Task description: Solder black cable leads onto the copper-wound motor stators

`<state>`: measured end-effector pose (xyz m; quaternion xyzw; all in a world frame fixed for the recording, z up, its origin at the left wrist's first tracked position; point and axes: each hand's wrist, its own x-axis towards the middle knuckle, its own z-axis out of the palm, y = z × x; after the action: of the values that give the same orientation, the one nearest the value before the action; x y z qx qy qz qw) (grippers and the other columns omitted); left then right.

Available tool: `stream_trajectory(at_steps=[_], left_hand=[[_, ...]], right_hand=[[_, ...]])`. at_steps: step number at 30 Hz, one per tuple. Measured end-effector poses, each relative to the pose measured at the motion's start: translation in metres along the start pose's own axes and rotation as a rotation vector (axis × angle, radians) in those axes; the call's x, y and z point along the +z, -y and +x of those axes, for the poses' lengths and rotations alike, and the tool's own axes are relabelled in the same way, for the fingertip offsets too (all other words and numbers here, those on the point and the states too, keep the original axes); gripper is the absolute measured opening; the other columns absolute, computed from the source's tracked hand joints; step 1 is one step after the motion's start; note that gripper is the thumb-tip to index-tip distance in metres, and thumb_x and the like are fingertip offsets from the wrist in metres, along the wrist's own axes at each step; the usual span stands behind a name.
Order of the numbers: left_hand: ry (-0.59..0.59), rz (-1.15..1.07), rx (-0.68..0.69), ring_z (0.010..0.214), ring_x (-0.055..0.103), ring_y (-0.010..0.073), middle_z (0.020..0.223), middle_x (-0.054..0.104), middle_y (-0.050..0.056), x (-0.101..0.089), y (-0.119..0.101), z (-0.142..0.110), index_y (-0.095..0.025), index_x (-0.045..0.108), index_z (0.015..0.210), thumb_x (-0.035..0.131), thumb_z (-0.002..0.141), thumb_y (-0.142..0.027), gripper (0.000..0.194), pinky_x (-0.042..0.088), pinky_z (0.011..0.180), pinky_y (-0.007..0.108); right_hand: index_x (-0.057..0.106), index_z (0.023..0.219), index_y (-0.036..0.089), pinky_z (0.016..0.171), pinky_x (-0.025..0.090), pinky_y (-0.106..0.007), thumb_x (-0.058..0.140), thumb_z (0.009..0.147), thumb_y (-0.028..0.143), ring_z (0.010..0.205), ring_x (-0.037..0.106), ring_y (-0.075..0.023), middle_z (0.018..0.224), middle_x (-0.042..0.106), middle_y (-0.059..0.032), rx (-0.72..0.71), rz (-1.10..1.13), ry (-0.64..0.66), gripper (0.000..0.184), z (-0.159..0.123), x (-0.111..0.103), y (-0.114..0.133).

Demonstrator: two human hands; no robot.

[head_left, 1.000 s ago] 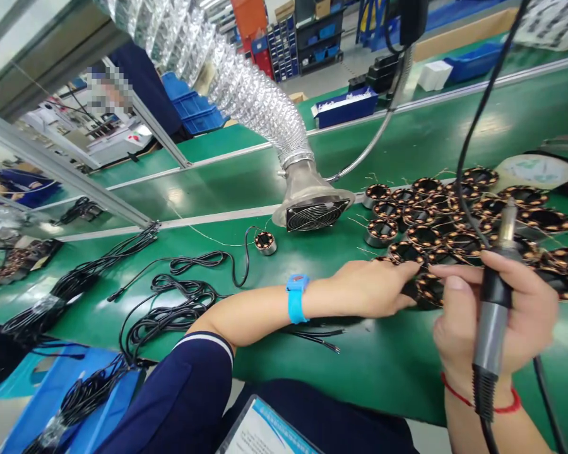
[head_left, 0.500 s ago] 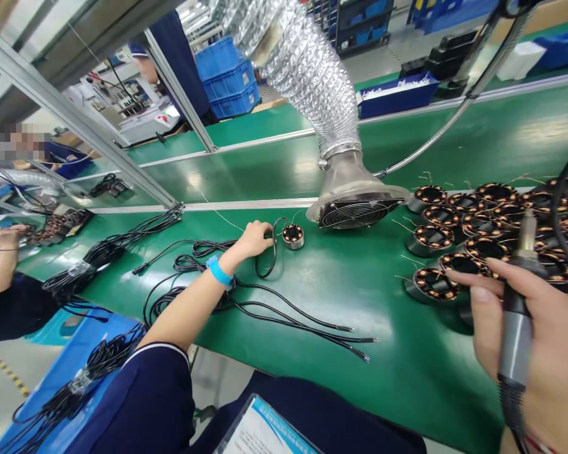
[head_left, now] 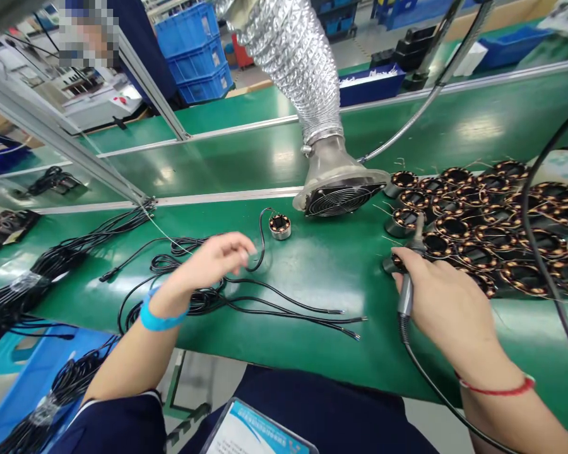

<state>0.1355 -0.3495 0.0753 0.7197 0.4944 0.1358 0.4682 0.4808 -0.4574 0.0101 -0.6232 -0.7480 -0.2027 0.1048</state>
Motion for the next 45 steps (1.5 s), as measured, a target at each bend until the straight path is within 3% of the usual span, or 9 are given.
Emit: stream_trajectory(at_steps=[2, 5, 11, 17, 22, 25, 31, 36, 45], left_hand=[[0.261, 0.008, 0.021, 0.063, 0.055, 0.0099, 0.074, 0.058, 0.000, 0.029, -0.006, -0.009, -0.015, 0.057, 0.090, 0.050, 0.083, -0.029, 0.017, 0.046, 0.061, 0.022], [0.437, 0.076, 0.106, 0.067, 0.052, 0.0088, 0.077, 0.059, 0.001, 0.064, -0.014, -0.009, -0.014, 0.057, 0.086, 0.050, 0.085, -0.024, 0.012, 0.042, 0.064, 0.021], [0.454, 0.006, 0.271, 0.071, 0.052, 0.0085, 0.081, 0.063, 0.001, 0.088, -0.024, 0.001, -0.015, 0.058, 0.087, 0.050, 0.089, -0.025, 0.013, 0.040, 0.067, 0.020], [0.491, 0.079, 0.341, 0.074, 0.053, 0.0097, 0.084, 0.064, 0.002, 0.088, -0.027, 0.001, -0.015, 0.058, 0.085, 0.047, 0.091, -0.023, 0.015, 0.040, 0.070, 0.021], [0.492, -0.029, 0.225, 0.093, 0.058, 0.0158, 0.099, 0.065, 0.007, 0.101, -0.037, 0.005, -0.016, 0.057, 0.097, 0.058, 0.085, -0.026, 0.016, 0.044, 0.086, 0.029], [0.520, -0.358, 0.007, 0.070, 0.060, 0.0112, 0.081, 0.063, 0.003, 0.111, -0.044, 0.017, -0.015, 0.053, 0.092, 0.053, 0.088, -0.030, 0.015, 0.048, 0.068, 0.025], [0.058, -0.396, -0.165, 0.048, 0.034, 0.0019, 0.058, 0.045, -0.008, 0.109, -0.042, 0.059, -0.014, 0.053, 0.075, 0.054, 0.085, -0.019, 0.011, 0.030, 0.052, 0.016], [0.231, -0.364, -0.186, 0.049, 0.034, 0.0022, 0.062, 0.052, -0.005, 0.114, -0.034, 0.077, -0.011, 0.060, 0.073, 0.056, 0.083, -0.018, 0.013, 0.026, 0.049, 0.018], [0.401, -0.757, -0.201, 0.040, 0.025, -0.0013, 0.063, 0.046, -0.003, 0.125, -0.038, 0.098, -0.010, 0.059, 0.078, 0.058, 0.082, -0.019, 0.010, 0.009, 0.040, 0.016]], right_hand=[[0.058, 0.113, 0.010, 0.054, 0.041, -0.033, 0.035, 0.096, 0.022, 0.064, 0.056, -0.0228, 0.072, 0.063, -0.0086, -0.045, 0.106, -0.031, 0.031, 0.000, 0.004, 0.004], [0.056, 0.117, 0.014, 0.058, 0.045, -0.034, 0.037, 0.095, 0.021, 0.068, 0.058, -0.0220, 0.081, 0.066, -0.0086, -0.090, 0.318, -0.054, 0.030, -0.002, 0.005, 0.013], [0.041, 0.135, 0.024, 0.084, 0.056, -0.035, 0.051, 0.092, 0.019, 0.096, 0.067, -0.0192, 0.114, 0.065, -0.0075, 0.149, 1.011, -0.088, 0.045, -0.012, -0.010, 0.038], [0.044, 0.126, 0.028, 0.072, 0.060, -0.029, 0.061, 0.089, 0.023, 0.075, 0.069, -0.0140, 0.093, 0.066, -0.0001, 0.374, 1.445, -0.196, 0.041, -0.003, -0.018, 0.052], [0.047, 0.124, 0.026, 0.067, 0.056, -0.024, 0.060, 0.089, 0.020, 0.070, 0.065, -0.0116, 0.082, 0.064, 0.0026, 0.284, 1.314, -0.188, 0.038, 0.005, -0.021, 0.056], [0.046, 0.128, 0.026, 0.072, 0.055, -0.025, 0.058, 0.091, 0.021, 0.077, 0.066, -0.0128, 0.086, 0.066, 0.0012, 0.167, 1.161, -0.177, 0.040, 0.006, -0.019, 0.055], [0.040, 0.137, 0.020, 0.090, 0.053, -0.045, 0.055, 0.091, 0.029, 0.109, 0.060, -0.0279, 0.116, 0.063, -0.0119, 0.134, 0.772, -0.096, 0.049, 0.004, 0.005, 0.036], [0.038, 0.139, 0.017, 0.086, 0.054, -0.047, 0.050, 0.092, 0.031, 0.110, 0.058, -0.0307, 0.119, 0.059, -0.0154, 0.069, 0.677, 0.007, 0.051, -0.001, 0.025, 0.033], [0.036, 0.141, 0.018, 0.085, 0.053, -0.049, 0.047, 0.093, 0.035, 0.106, 0.058, -0.0311, 0.119, 0.059, -0.0143, 0.099, 0.685, -0.026, 0.051, -0.003, 0.031, 0.034]])
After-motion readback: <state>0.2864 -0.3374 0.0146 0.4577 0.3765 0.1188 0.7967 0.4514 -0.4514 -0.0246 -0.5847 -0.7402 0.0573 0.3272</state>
